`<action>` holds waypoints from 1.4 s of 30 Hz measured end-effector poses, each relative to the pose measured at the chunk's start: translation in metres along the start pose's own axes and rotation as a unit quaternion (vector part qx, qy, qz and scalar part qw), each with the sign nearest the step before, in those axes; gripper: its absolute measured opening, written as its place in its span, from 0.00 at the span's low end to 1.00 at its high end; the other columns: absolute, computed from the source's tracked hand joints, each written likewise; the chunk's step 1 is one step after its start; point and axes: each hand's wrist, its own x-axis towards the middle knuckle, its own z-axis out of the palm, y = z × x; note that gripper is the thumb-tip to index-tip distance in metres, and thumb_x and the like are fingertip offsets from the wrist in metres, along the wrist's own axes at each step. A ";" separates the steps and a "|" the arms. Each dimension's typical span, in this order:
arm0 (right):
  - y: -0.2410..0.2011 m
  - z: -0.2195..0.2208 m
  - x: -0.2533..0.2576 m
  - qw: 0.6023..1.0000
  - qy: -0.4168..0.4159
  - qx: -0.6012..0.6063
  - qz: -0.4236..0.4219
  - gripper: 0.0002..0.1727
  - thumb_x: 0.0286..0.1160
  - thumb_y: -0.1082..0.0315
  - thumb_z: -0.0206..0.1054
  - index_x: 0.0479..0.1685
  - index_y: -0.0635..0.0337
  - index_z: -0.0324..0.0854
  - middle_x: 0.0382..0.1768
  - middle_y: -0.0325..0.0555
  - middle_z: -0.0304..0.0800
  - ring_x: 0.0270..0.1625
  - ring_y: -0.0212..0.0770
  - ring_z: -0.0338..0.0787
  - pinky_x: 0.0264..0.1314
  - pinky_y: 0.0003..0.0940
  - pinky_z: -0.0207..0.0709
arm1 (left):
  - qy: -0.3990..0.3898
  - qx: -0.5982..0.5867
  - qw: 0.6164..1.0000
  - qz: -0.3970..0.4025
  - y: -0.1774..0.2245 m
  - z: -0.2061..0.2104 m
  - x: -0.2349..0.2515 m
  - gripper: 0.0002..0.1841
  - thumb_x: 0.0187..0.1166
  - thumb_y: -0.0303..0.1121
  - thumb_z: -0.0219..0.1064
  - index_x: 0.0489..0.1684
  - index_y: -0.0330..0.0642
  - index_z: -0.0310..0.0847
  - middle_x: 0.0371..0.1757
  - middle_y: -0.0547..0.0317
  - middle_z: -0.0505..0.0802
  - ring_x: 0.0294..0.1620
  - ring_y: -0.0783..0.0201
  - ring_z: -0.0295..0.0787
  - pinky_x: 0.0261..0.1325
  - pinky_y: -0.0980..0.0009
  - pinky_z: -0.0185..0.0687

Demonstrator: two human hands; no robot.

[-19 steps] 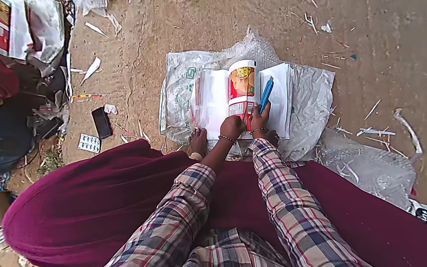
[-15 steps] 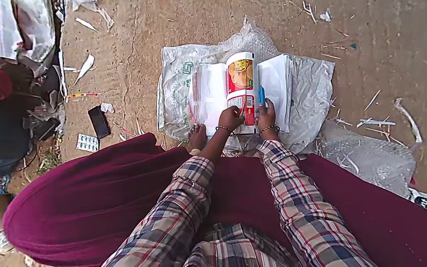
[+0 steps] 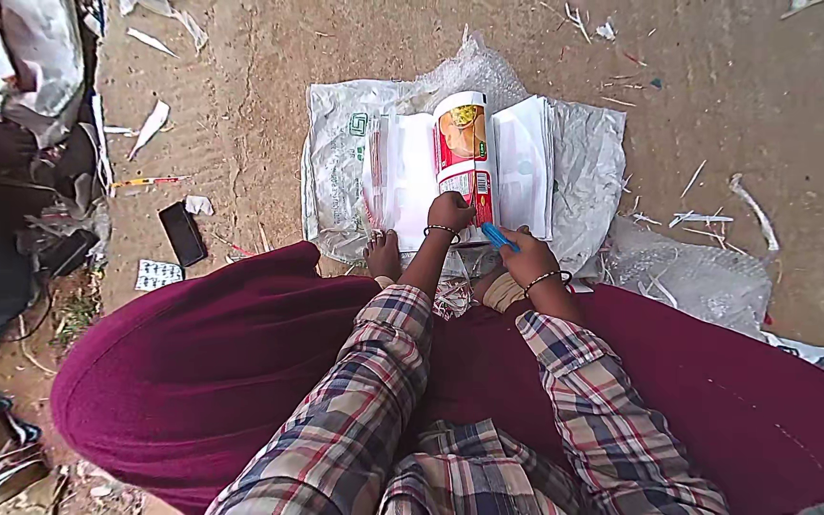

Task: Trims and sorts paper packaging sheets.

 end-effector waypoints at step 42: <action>-0.081 -0.014 0.234 0.960 0.132 0.220 -0.116 0.30 0.92 0.65 0.54 0.93 0.54 0.61 0.74 0.65 0.82 0.67 0.60 0.89 0.68 0.59 0.81 | 0.024 0.001 0.943 -0.332 -0.070 0.050 -0.005 0.24 0.92 0.35 0.41 0.74 0.32 0.75 0.40 0.40 0.94 0.47 0.40 0.94 0.54 0.42 0.83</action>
